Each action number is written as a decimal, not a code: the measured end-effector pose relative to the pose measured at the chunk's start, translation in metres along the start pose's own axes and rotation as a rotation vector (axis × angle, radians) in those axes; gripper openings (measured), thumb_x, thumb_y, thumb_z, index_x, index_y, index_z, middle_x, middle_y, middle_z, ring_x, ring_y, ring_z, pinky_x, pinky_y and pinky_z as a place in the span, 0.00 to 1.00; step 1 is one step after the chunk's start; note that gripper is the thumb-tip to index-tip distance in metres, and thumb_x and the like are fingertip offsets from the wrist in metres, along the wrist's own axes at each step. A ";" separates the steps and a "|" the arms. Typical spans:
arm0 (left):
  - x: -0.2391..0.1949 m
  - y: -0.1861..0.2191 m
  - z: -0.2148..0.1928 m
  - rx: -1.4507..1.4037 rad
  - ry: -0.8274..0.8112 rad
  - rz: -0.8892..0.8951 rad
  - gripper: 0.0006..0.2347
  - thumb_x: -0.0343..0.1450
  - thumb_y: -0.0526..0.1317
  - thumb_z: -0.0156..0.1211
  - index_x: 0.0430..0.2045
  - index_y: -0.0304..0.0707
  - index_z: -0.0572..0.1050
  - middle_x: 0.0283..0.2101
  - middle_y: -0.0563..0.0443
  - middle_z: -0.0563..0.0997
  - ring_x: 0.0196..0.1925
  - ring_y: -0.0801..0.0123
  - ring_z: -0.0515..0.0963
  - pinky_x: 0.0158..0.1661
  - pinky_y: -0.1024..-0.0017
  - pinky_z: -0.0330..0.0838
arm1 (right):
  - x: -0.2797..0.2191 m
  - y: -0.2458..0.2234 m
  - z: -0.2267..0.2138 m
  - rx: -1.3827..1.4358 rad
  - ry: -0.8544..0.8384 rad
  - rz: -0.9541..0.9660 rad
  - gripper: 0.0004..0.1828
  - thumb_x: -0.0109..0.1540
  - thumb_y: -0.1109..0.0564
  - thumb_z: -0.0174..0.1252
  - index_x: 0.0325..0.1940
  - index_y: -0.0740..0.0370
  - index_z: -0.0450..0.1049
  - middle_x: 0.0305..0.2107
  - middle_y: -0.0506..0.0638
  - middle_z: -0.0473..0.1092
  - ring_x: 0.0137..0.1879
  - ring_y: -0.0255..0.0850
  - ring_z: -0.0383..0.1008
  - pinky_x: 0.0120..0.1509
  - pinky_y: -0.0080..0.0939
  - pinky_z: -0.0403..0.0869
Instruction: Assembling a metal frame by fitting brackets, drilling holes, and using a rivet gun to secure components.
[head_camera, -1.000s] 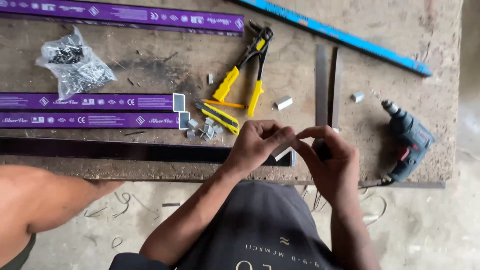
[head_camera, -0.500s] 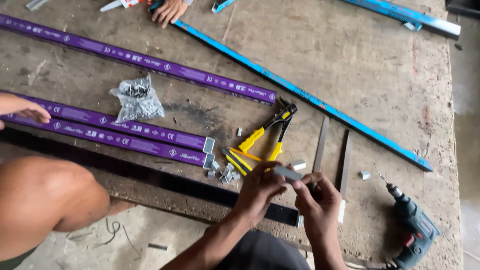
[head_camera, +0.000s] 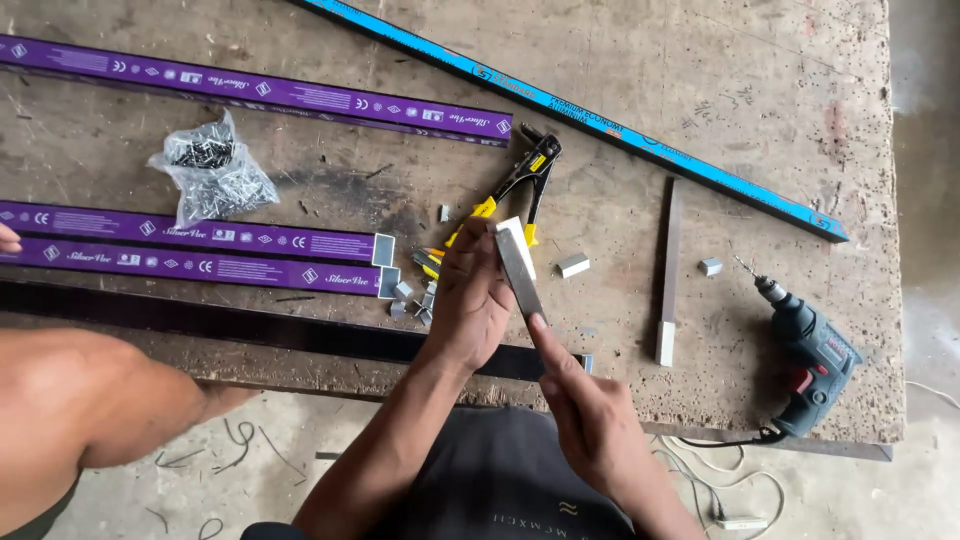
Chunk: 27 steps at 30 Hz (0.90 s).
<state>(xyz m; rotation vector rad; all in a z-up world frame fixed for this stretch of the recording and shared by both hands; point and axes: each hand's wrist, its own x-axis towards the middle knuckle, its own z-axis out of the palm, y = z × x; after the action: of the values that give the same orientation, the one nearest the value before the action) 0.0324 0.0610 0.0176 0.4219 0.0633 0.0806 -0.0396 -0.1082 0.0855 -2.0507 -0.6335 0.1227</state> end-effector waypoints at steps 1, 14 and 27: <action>-0.003 -0.003 -0.002 -0.010 0.051 -0.039 0.09 0.76 0.38 0.60 0.49 0.42 0.74 0.44 0.54 0.82 0.44 0.76 0.80 0.43 0.77 0.78 | 0.002 -0.004 -0.001 -0.001 0.008 -0.007 0.29 0.70 0.62 0.49 0.76 0.59 0.57 0.29 0.43 0.67 0.18 0.32 0.51 0.25 0.29 0.61; -0.019 -0.011 -0.011 0.047 0.068 -0.095 0.12 0.70 0.38 0.69 0.44 0.40 0.74 0.28 0.59 0.73 0.27 0.80 0.68 0.30 0.82 0.63 | 0.011 -0.025 0.000 -0.072 0.005 0.190 0.41 0.62 0.72 0.47 0.79 0.52 0.54 0.34 0.35 0.62 0.24 0.29 0.53 0.28 0.29 0.66; -0.040 -0.020 -0.024 0.182 0.191 -0.302 0.04 0.78 0.41 0.52 0.41 0.43 0.70 0.32 0.50 0.83 0.31 0.72 0.84 0.28 0.80 0.81 | 0.028 0.023 0.002 -0.358 0.166 -0.049 0.42 0.56 0.74 0.50 0.75 0.57 0.64 0.34 0.56 0.80 0.26 0.49 0.80 0.29 0.43 0.74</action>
<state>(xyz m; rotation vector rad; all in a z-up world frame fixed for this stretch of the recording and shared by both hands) -0.0078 0.0490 -0.0105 0.5808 0.3234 -0.1840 -0.0071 -0.1024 0.0704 -2.3558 -0.6357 -0.2016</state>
